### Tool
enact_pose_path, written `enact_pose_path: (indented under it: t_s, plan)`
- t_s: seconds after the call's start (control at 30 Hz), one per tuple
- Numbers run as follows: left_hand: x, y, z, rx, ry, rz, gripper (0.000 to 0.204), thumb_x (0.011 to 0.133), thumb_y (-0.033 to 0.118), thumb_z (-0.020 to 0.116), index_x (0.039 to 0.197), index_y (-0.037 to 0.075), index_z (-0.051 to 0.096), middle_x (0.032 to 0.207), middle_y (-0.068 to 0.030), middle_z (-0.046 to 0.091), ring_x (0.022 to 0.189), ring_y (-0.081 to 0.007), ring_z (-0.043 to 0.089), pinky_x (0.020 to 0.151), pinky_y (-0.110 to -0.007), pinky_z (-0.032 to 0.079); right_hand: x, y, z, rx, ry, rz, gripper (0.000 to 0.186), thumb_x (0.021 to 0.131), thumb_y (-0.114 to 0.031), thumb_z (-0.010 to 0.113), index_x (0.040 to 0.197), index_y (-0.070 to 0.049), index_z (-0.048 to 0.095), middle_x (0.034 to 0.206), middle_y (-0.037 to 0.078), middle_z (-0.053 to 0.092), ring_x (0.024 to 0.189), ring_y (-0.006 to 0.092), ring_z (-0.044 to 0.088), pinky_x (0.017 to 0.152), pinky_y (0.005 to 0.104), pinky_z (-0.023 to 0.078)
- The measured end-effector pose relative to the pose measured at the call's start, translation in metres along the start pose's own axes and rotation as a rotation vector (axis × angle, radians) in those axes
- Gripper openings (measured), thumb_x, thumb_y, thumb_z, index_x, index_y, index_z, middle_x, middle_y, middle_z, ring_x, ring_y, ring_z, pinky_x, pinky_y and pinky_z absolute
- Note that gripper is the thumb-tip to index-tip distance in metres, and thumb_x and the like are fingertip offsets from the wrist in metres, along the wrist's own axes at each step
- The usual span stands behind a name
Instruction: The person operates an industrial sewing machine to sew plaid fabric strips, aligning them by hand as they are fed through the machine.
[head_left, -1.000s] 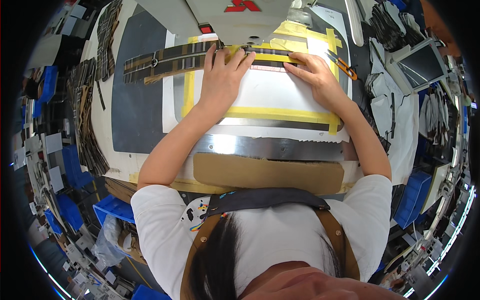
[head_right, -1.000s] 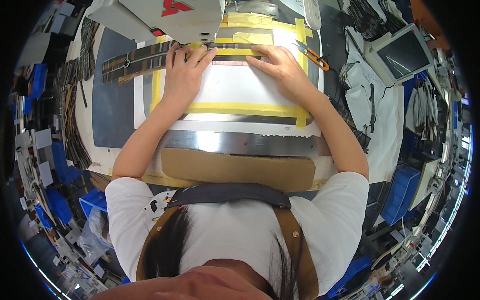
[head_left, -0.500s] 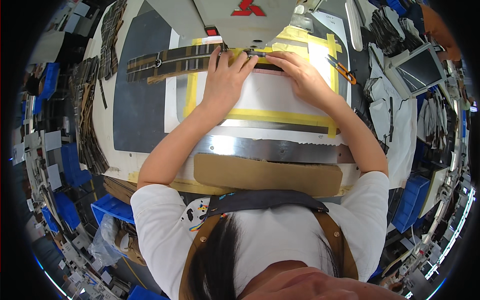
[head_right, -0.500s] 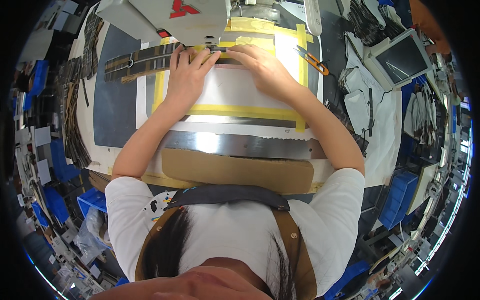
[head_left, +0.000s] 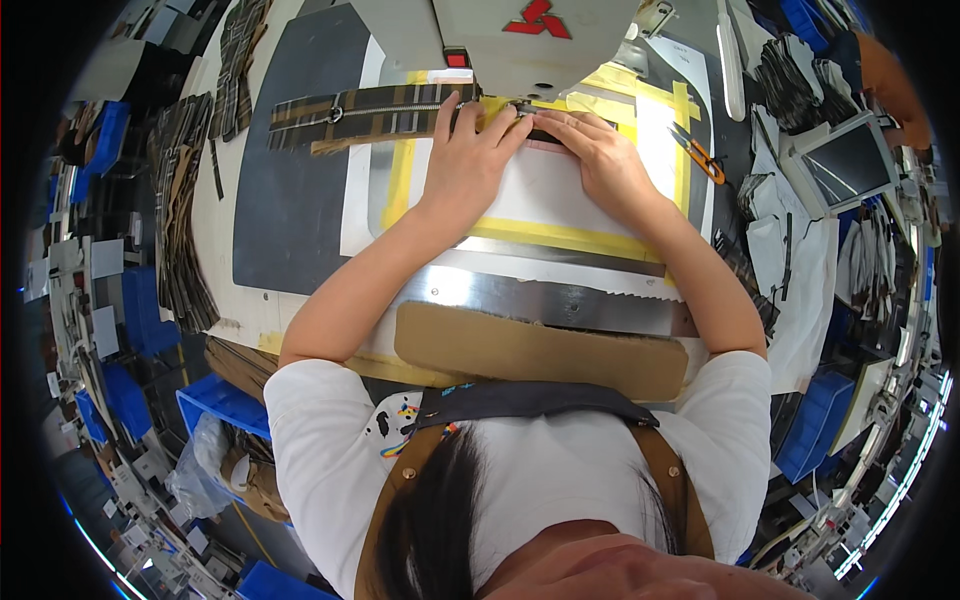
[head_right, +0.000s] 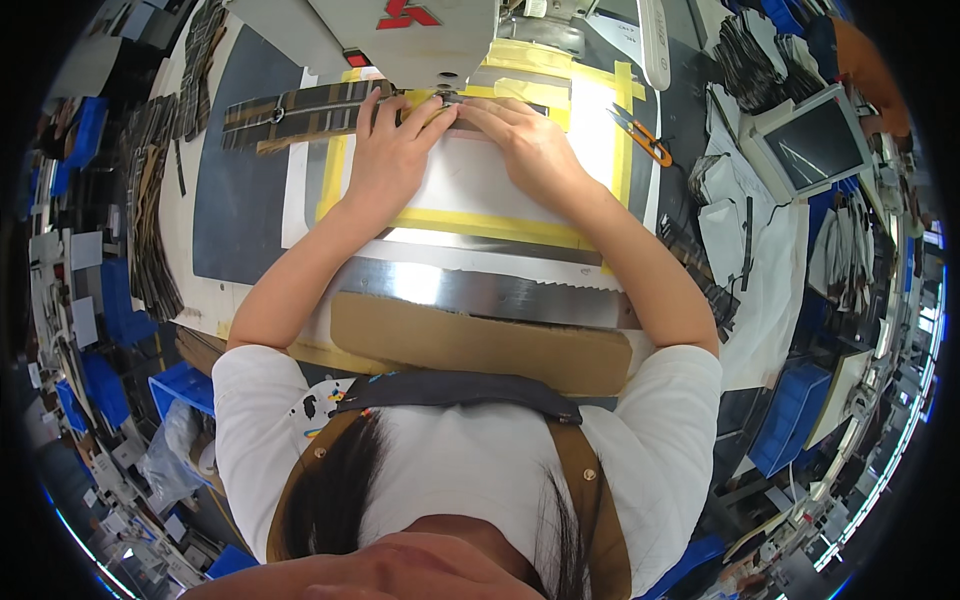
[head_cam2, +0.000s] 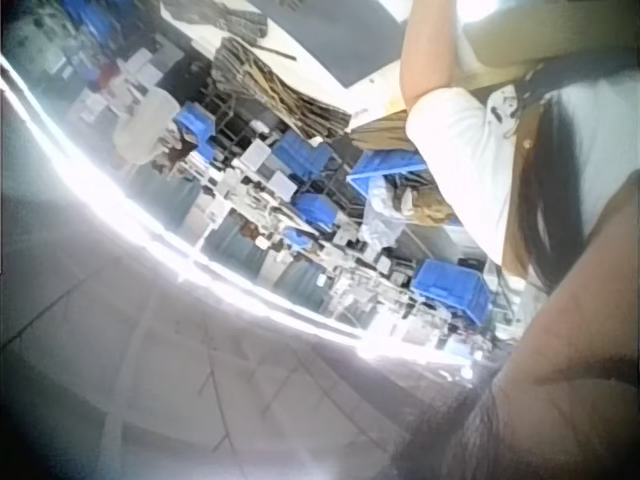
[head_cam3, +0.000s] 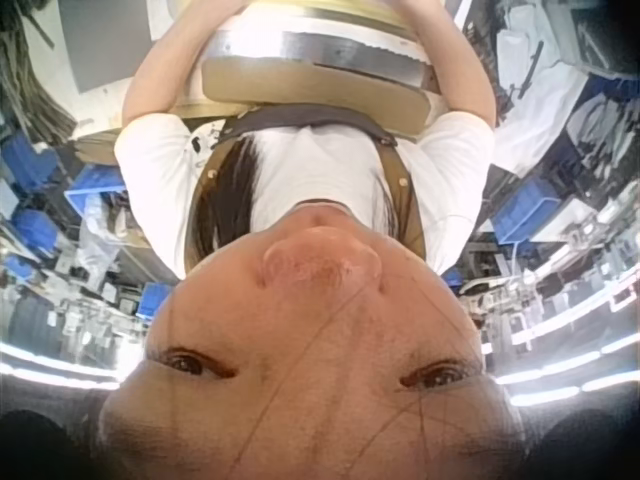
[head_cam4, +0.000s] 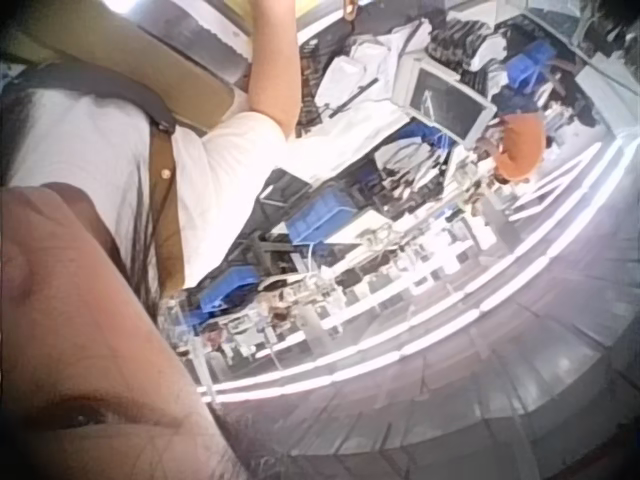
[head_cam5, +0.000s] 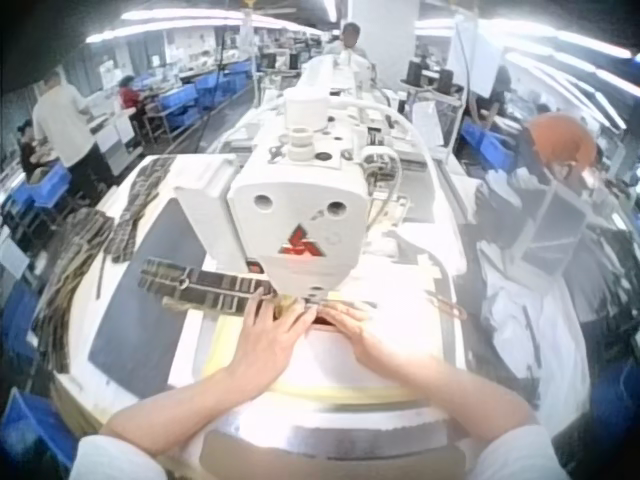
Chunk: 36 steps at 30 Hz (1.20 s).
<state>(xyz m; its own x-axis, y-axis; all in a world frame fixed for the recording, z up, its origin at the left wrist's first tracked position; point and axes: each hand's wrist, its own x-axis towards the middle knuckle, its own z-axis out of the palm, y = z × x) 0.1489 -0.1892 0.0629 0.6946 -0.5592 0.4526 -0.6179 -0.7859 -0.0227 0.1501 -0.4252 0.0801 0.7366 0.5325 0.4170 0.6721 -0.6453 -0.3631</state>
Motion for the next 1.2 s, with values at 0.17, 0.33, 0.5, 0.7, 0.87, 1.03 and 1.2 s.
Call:
enact_pose_path:
  t_s: [0.17, 0.33, 0.5, 0.7, 0.87, 1.03, 1.2]
  plan:
    - [-0.003, 0.000, 0.001, -0.038, 0.040, 0.010, 0.053, 0.085, 0.002, 0.065, 0.136, 0.015, 0.068, 0.139, -0.0009, 0.065, 0.121, -0.0309, 0.057, 0.123, -0.057, 0.030, 0.001, -0.003, 0.000, -0.040, 0.004, 0.002, 0.052, 0.085, 0.008, 0.060, 0.134, -0.005, 0.069, 0.133, 0.011, 0.072, 0.114, 0.0318, 0.069, 0.094, 0.0403, 0.060]
    - [-0.002, -0.002, -0.001, -0.006, 0.029, 0.020, 0.055, 0.083, 0.003, 0.067, 0.136, 0.016, 0.069, 0.140, -0.0007, 0.065, 0.122, -0.0307, 0.057, 0.124, -0.059, 0.030, 0.001, -0.001, -0.003, -0.029, -0.030, 0.022, 0.053, 0.086, 0.008, 0.059, 0.136, -0.007, 0.070, 0.133, 0.010, 0.073, 0.114, 0.0317, 0.070, 0.095, 0.0407, 0.060]
    - [-0.002, -0.004, -0.005, 0.003, 0.027, 0.042, 0.056, 0.082, 0.003, 0.067, 0.137, 0.017, 0.069, 0.141, -0.0003, 0.064, 0.122, -0.0303, 0.057, 0.125, -0.059, 0.029, 0.000, -0.004, -0.005, -0.073, -0.032, -0.008, 0.052, 0.086, 0.007, 0.061, 0.135, -0.007, 0.071, 0.135, 0.011, 0.072, 0.121, 0.0311, 0.069, 0.098, 0.0396, 0.060]
    - [-0.004, -0.003, -0.009, 0.019, 0.029, 0.068, 0.045, 0.088, 0.011, 0.068, 0.133, 0.012, 0.069, 0.138, -0.0040, 0.064, 0.123, -0.0307, 0.057, 0.125, -0.058, 0.028, 0.001, -0.007, -0.003, -0.086, -0.011, -0.028, 0.049, 0.086, 0.005, 0.063, 0.133, -0.005, 0.073, 0.136, 0.011, 0.072, 0.122, 0.0311, 0.069, 0.099, 0.0396, 0.059]
    - [-0.005, 0.001, -0.006, 0.033, 0.009, 0.039, 0.057, 0.081, 0.004, 0.069, 0.138, 0.014, 0.067, 0.143, -0.0024, 0.062, 0.123, -0.0304, 0.057, 0.125, -0.058, 0.030, -0.001, -0.006, 0.001, -0.097, 0.039, -0.056, 0.050, 0.082, 0.006, 0.063, 0.131, -0.003, 0.071, 0.134, 0.012, 0.072, 0.119, 0.0308, 0.069, 0.098, 0.0389, 0.059]
    - [-0.005, 0.004, -0.006, 0.045, 0.007, 0.025, 0.058, 0.081, 0.005, 0.069, 0.139, 0.013, 0.066, 0.143, -0.0036, 0.063, 0.125, -0.0299, 0.057, 0.125, -0.056, 0.030, -0.002, -0.004, 0.005, -0.112, 0.056, -0.070, 0.052, 0.080, 0.006, 0.063, 0.131, -0.003, 0.071, 0.134, 0.012, 0.072, 0.118, 0.0317, 0.070, 0.098, 0.0394, 0.059]
    - [-0.004, 0.005, -0.007, 0.049, 0.003, 0.023, 0.057, 0.082, 0.006, 0.069, 0.139, 0.013, 0.065, 0.142, -0.0046, 0.064, 0.125, -0.0298, 0.058, 0.124, -0.056, 0.031, -0.001, -0.007, 0.001, -0.121, 0.043, -0.074, 0.052, 0.080, 0.006, 0.064, 0.131, -0.003, 0.070, 0.133, 0.010, 0.072, 0.114, 0.0297, 0.069, 0.094, 0.0389, 0.060]
